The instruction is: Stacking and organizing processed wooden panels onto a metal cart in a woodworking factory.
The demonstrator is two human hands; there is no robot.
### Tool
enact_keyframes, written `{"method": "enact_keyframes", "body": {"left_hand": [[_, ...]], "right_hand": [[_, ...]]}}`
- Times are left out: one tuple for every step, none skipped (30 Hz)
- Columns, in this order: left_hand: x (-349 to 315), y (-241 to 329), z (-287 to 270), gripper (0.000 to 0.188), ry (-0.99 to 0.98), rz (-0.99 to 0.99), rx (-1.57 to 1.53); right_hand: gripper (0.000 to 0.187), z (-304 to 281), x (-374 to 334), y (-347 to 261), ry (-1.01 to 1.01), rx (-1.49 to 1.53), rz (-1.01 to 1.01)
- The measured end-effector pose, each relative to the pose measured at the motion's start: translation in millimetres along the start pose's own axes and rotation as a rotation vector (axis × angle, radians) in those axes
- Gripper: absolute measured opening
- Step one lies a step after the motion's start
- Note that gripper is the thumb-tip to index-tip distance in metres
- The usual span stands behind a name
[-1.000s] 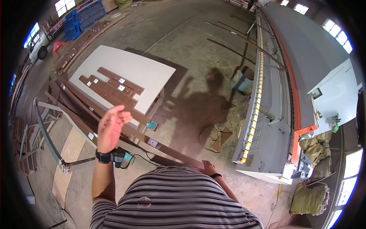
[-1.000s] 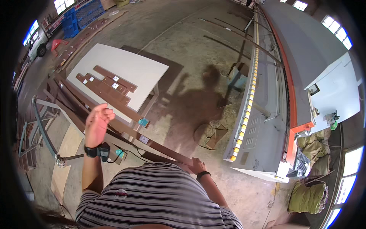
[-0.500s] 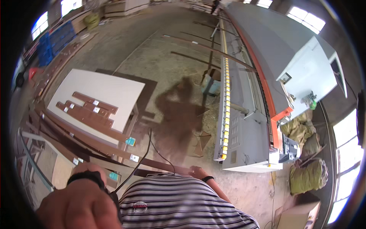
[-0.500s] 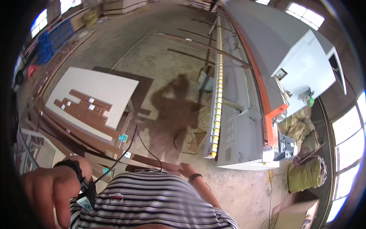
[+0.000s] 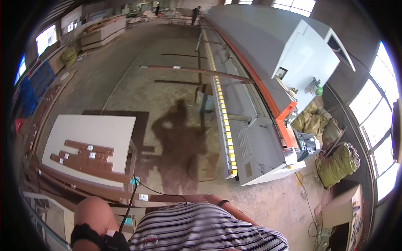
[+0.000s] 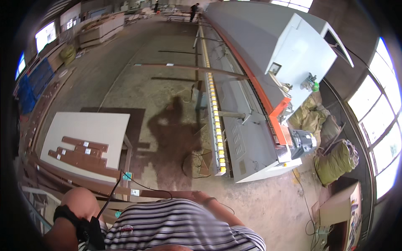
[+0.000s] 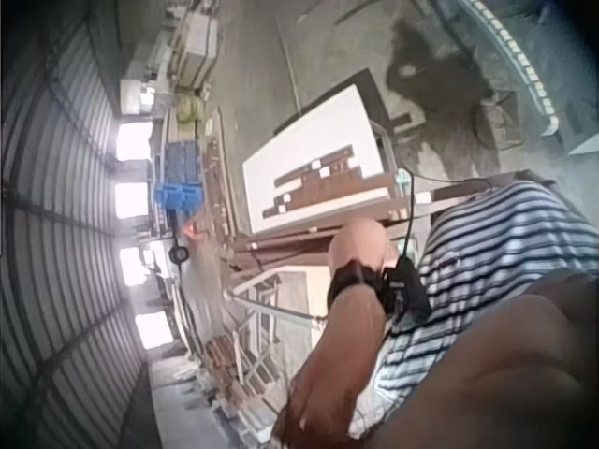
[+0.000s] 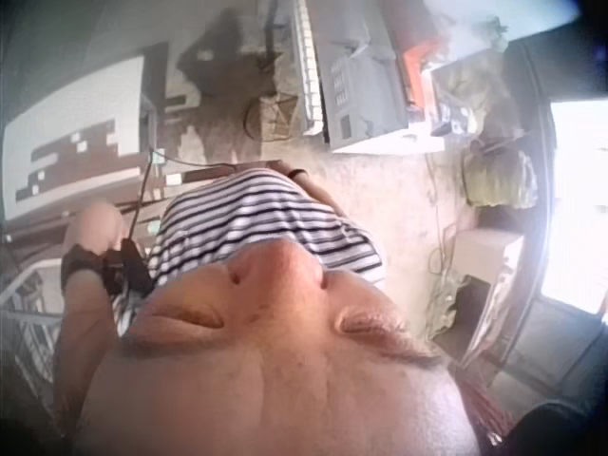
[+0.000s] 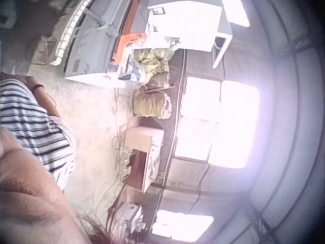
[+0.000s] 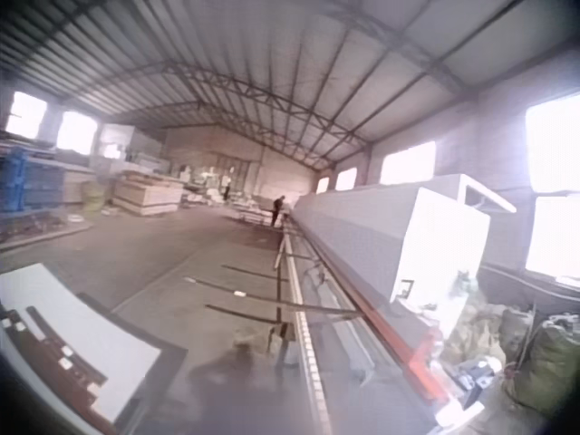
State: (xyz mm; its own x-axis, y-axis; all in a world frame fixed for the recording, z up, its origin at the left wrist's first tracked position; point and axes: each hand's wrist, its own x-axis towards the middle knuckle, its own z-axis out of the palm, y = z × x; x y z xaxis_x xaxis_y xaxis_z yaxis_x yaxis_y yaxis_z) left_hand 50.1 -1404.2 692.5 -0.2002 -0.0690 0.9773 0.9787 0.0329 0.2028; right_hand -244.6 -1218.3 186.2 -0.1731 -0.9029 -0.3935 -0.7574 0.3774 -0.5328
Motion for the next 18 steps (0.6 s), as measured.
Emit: {"method": "enact_keyframes", "body": {"left_hand": [[-0.5, -0.5, -0.7, 0.040, -0.004, 0.008, -0.005], [0.1, -3.0, -0.5, 0.040, -0.016, 0.023, -0.006], [3.1, -8.1, 1.3, 0.039, -0.028, 0.044, -0.005], [0.0, -14.6, -0.7, 0.038, -0.033, 0.053, 0.001], [-2.3, -18.3, -4.2, 0.038, -0.030, 0.062, 0.015], [-6.6, -22.7, -7.7, 0.037, -0.029, 0.069, 0.034], [-11.8, -25.8, -11.5, 0.036, -0.016, 0.074, 0.065], [-18.0, -29.2, -14.3, 0.036, 0.006, 0.069, 0.108], [-25.1, -32.1, -17.2, 0.035, 0.039, 0.057, 0.172], [-34.1, -34.3, -21.1, 0.034, 0.081, 0.024, 0.250], [-44.6, -37.7, -25.6, 0.034, 0.135, -0.021, 0.339], [-57.6, -46.0, -31.2, 0.033, 0.201, -0.093, 0.426], [-74.6, -53.6, -39.3, 0.032, 0.287, -0.209, 0.541], [-96.5, -64.5, -50.1, 0.032, 0.364, -0.339, 0.625], [-121.1, -73.7, -59.1, 0.031, 0.425, -0.466, 0.677], [-143.0, -79.5, -66.1, 0.032, 0.541, -0.634, 0.712], [-179.1, -94.2, -81.1, 0.033, 0.631, -0.817, 0.704], [-212.9, -101.1, -90.1, 0.033, 0.666, -0.886, 0.691]], "right_hand": [[0.035, 2.2, 0.7, -0.5, 0.013, -0.002, -0.003], [0.036, 4.8, 1.6, 2.7, 0.070, 0.027, -0.087], [0.034, 7.3, 0.6, 5.9, 0.014, 0.050, -0.028], [0.033, 13.7, -0.2, 3.9, 0.057, 0.105, 0.037], [0.032, 18.6, 1.0, -1.3, 0.101, 0.164, 0.100], [0.032, 12.6, 4.3, -7.1, 0.156, 0.187, 0.124], [0.032, 5.2, 6.5, -14.4, 0.140, 0.180, 0.133], [0.032, -2.0, 4.2, -19.6, 0.118, 0.174, 0.144], [0.032, -9.3, 0.5, -25.5, 0.085, 0.167, 0.152], [0.032, -16.3, -4.4, -30.8, 0.047, 0.158, 0.159], [0.032, -20.1, -8.6, -35.0, 0.003, 0.151, 0.162], [0.032, -24.2, -12.5, -37.6, 0.022, 0.171, 0.183], [0.033, -30.0, -14.2, -38.8, 0.025, 0.135, 0.192], [0.034, -32.4, -14.9, -38.2, 0.026, 0.099, 0.201], [0.034, -29.8, -14.9, -34.7, 0.042, 0.117, 0.223], [0.034, -28.4, -5.8, -33.5, 0.046, 0.078, 0.155], [0.034, -24.3, -4.2, -25.8, 0.073, 0.059, 0.124], [0.035, -15.6, 2.7, -17.5, 0.128, 0.111, 0.100]]}}
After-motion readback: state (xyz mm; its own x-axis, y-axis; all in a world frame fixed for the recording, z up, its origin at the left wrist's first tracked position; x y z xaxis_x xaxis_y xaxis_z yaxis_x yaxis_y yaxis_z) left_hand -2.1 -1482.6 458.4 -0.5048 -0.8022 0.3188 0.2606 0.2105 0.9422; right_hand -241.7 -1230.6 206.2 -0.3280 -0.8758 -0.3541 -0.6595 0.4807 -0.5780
